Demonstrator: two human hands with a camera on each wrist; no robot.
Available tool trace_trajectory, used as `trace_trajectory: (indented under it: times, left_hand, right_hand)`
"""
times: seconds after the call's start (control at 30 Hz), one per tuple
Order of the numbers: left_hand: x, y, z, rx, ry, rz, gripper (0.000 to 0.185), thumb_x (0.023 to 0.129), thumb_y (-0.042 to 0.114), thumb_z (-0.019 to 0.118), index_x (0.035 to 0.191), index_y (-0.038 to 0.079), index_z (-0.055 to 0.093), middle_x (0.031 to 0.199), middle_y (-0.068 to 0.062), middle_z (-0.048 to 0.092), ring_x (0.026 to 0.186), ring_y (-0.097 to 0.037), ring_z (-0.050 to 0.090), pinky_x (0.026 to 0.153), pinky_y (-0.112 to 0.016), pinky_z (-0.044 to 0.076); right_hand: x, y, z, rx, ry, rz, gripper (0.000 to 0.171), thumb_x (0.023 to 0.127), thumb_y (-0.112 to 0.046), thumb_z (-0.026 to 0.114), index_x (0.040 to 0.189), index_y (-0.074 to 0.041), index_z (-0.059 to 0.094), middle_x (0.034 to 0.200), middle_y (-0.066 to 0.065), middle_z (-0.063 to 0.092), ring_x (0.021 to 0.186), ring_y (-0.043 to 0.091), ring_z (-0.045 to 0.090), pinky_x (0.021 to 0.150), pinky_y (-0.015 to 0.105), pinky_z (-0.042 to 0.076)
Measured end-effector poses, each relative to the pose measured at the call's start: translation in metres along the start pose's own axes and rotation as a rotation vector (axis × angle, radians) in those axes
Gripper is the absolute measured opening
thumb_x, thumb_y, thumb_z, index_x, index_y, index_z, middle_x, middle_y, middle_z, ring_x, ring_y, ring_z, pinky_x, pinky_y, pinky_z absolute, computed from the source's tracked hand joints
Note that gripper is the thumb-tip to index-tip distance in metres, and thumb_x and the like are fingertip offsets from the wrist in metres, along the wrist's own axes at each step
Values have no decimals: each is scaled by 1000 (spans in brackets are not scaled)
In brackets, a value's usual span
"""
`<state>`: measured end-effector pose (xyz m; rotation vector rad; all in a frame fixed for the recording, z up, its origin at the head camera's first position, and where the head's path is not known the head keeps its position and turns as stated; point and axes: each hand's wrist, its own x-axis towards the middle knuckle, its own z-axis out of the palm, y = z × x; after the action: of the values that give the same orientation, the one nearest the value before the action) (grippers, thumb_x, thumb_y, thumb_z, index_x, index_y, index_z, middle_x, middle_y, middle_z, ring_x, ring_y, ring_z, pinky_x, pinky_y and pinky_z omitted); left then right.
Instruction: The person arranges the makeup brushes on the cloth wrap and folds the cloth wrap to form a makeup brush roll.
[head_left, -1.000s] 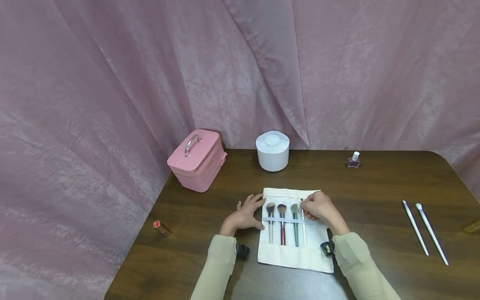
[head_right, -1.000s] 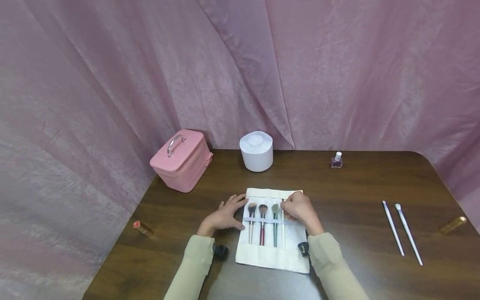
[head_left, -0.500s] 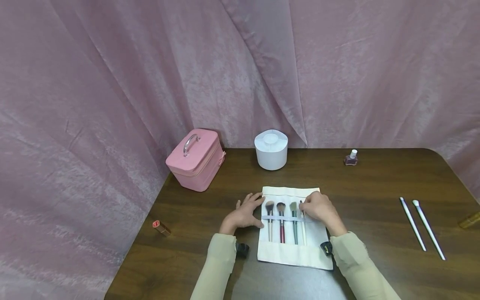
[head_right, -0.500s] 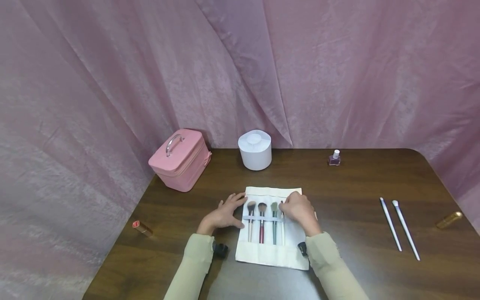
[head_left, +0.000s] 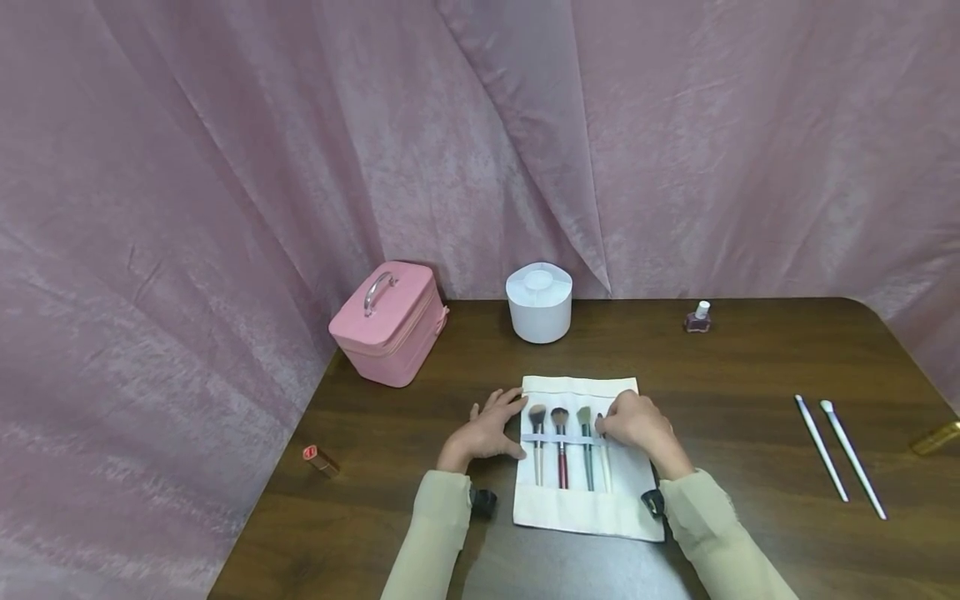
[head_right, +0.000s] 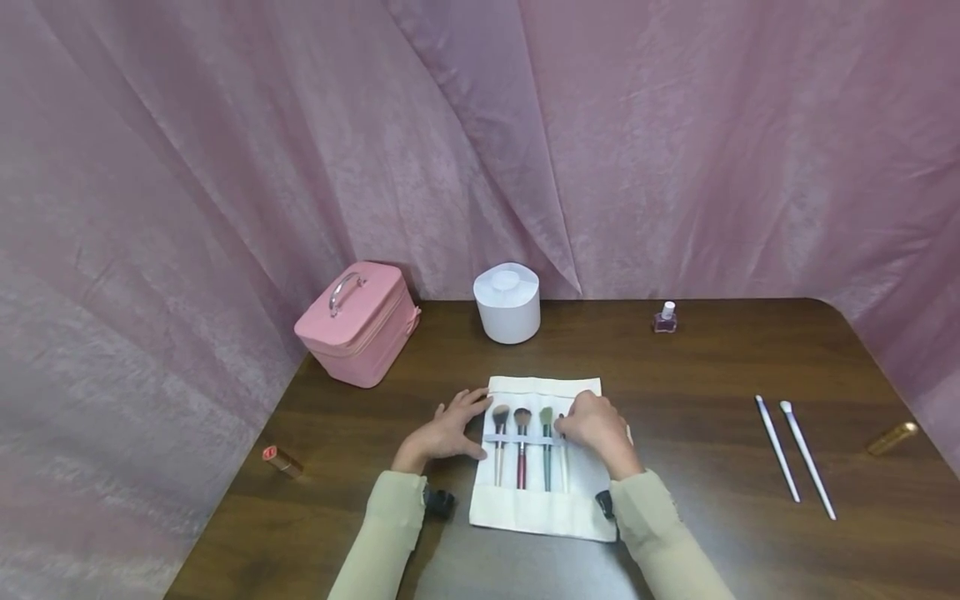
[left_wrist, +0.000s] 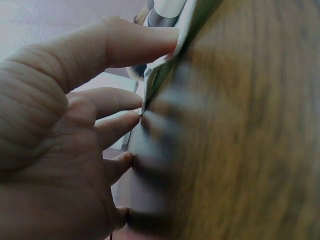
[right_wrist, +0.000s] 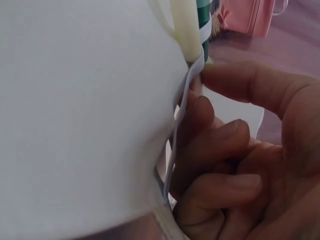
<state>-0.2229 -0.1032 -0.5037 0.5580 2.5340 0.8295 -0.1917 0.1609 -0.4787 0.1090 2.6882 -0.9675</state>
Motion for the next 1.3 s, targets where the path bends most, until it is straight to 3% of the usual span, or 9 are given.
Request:
trace_trajectory:
  times: [0.23,0.43,0.7,1.07,1.3]
  left_hand:
    - [0,-1,2,-7,-12,21,89,80,11,85,156,9,39,166,-6,24,154,-32,7,116,-66,1]
    - [1,-4,2,3,-11,16,89,80,12,85,156,10,39,166,-5,24,154,-32,8,116,-65,2]
    - [-2,-1,0,-8,-11,15,89,80,12,84,157,10,39,166,-4,23,154,-32,7,117,-65,1]
    - [-2,0,-2,-8,-9,13,89,81,12,84,157,11,39,166,-4,23,154,-32,7,117,-65,1]
    - [-1,-1,-1,-4,-7,21,89,80,13,84,157,10,39,166,-4,24,154,-32,8,117,-65,1]
  right_hand:
    - [-4,3,-4,56,27,-64,22,84,-19,75,68,-4,71,60,-1,51,59,16,45,53,30,35]
    - [-9,6,-18,89,40,-141,20,88,-21,75,81,-2,72,75,4,61,68,19,51,58,32,41]
    - [-15,15,-46,94,134,-209,20,93,-18,70,92,1,72,82,8,65,73,22,55,62,35,44]
    - [-26,45,-77,61,359,-192,27,94,-16,67,107,8,67,96,22,71,87,36,67,69,47,52]
    - [-33,74,-91,5,479,-136,32,93,-16,68,109,12,65,98,29,70,88,45,66,72,56,48]
